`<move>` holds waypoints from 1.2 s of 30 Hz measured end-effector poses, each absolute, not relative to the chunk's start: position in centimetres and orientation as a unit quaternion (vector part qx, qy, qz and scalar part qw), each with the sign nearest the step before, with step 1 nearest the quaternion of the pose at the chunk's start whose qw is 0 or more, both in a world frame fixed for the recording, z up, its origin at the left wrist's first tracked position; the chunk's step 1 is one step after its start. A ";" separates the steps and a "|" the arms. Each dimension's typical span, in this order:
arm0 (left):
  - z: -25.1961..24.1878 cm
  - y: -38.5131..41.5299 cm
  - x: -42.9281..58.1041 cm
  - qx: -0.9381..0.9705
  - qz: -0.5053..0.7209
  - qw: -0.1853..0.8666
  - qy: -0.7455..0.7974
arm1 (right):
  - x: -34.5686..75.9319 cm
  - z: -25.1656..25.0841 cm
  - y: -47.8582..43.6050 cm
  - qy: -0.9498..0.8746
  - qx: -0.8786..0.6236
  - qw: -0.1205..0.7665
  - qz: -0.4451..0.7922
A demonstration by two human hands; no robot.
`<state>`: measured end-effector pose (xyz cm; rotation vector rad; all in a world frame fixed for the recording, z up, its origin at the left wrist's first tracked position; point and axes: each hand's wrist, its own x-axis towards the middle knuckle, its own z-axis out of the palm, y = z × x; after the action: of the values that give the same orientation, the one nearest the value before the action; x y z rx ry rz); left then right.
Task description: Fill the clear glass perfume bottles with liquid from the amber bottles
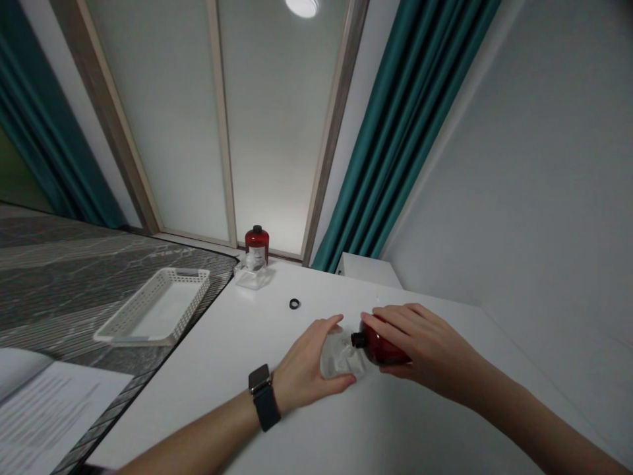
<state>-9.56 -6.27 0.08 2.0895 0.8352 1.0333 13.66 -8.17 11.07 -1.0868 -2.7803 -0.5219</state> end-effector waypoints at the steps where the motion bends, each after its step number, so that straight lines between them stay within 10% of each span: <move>1: 0.1 -6.3 -9.5 0.797 0.397 0.325 0.319 | 13.7 11.1 -8.2 -0.916 -0.358 0.056 -0.171; 36: 0.1 -6.2 -9.8 0.802 0.389 0.323 0.318 | 13.2 11.6 -8.2 -0.917 -0.346 0.035 -0.195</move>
<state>-9.81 -6.20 0.11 2.1045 0.8339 1.0205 13.17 -8.15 11.60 -1.0633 -2.8195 -0.5985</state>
